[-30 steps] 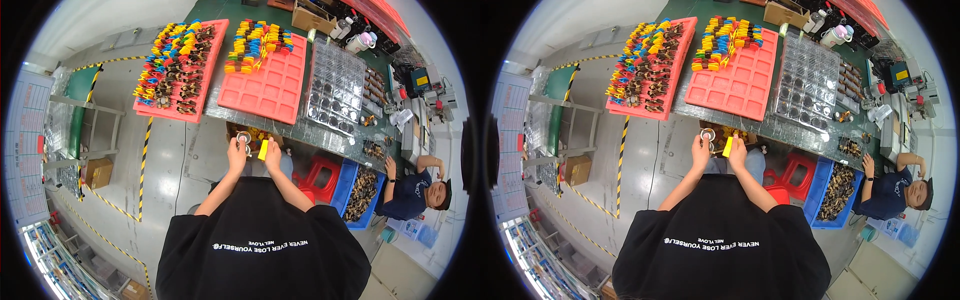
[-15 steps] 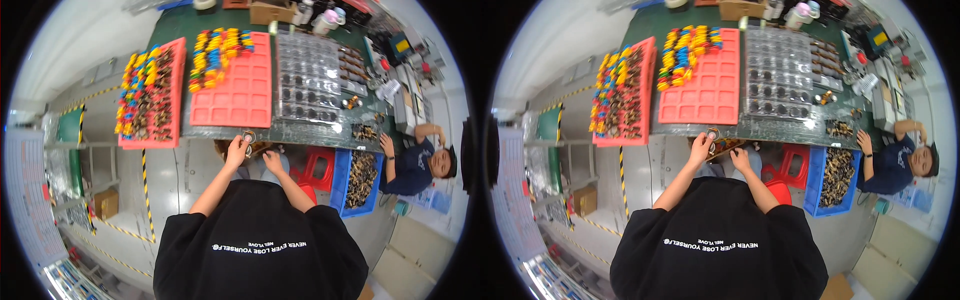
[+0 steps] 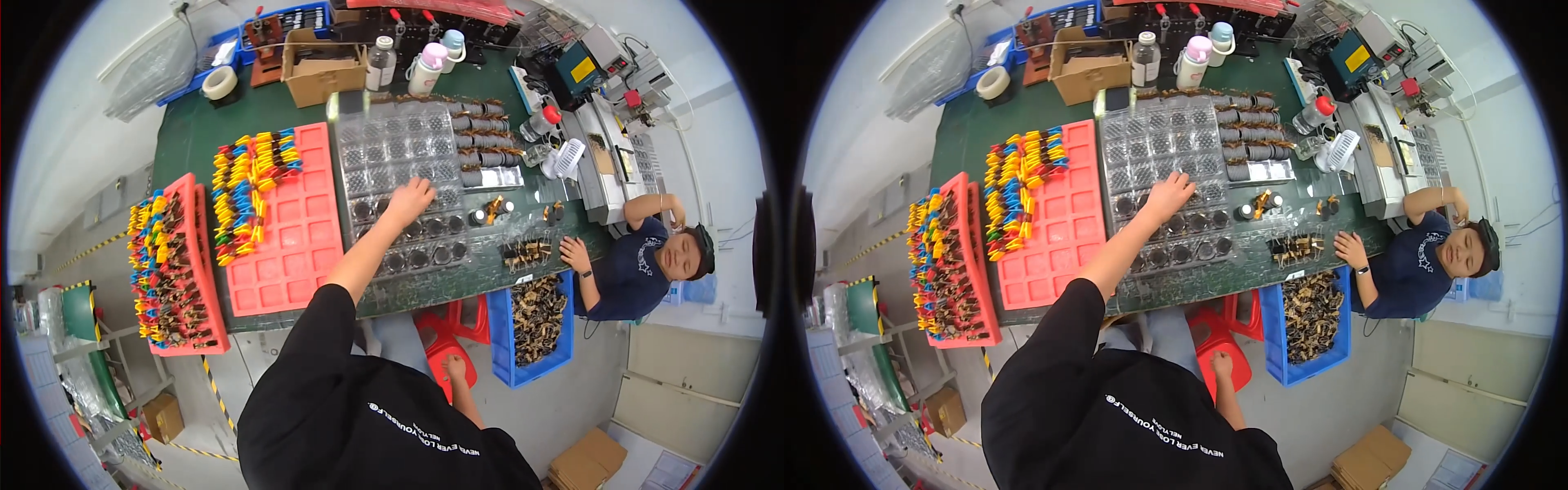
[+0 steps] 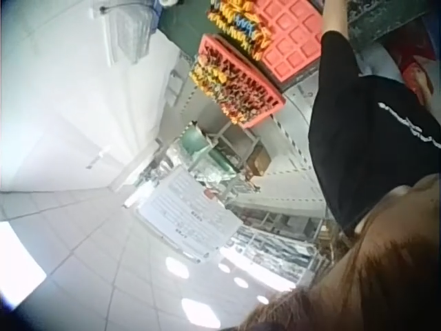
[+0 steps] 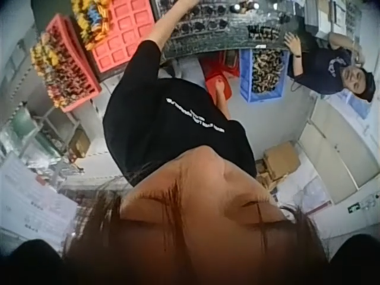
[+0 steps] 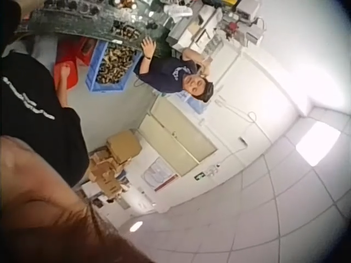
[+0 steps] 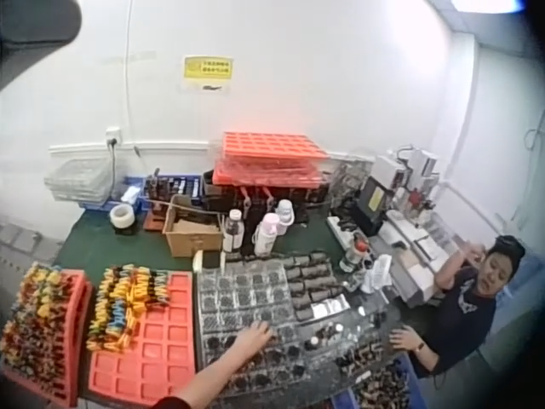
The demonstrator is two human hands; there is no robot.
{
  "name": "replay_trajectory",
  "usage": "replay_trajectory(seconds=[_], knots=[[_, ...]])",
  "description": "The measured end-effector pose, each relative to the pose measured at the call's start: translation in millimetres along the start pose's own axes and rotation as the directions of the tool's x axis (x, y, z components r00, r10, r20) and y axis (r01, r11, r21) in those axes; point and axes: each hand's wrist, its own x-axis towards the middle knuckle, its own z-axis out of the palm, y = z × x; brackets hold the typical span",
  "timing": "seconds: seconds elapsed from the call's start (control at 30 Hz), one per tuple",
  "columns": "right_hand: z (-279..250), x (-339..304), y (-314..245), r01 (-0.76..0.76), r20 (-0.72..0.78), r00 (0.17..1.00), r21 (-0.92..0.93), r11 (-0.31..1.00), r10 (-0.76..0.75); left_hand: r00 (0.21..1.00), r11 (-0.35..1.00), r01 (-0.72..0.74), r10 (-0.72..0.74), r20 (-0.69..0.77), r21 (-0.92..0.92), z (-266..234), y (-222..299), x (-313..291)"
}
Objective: The person assembles small colorful plastic components and metal pins by hand, then organizes them into a tray.
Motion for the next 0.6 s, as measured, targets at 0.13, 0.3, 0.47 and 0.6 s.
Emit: replay_trajectory(seconds=[0.13, 0.3, 0.47, 0.6], knots=[[26, -4, -29, -0.012, 0.145, 0.989, 0.087, 0.996, 0.000, 0.999, 0.995, 0.028, -0.024, -0.042, 0.100, 17, 19, -30], [47, -1, -74, 0.354, 0.276, 0.926, -0.397, 0.847, -0.258, 0.992, 0.999, -0.032, 0.036, 0.122, -0.038, 1, 27, -53], [52, 1, -128, 0.470, 0.380, 0.870, -0.454, 0.757, -0.313, 0.994, 0.963, -0.047, 0.072, 0.083, -0.265, 0, 12, -53], [62, -2, -167, 0.497, 0.373, 0.853, -0.366, 0.787, -0.366, 0.998, 0.971, -0.025, 0.039, 0.057, -0.236, 4, -3, -52]])
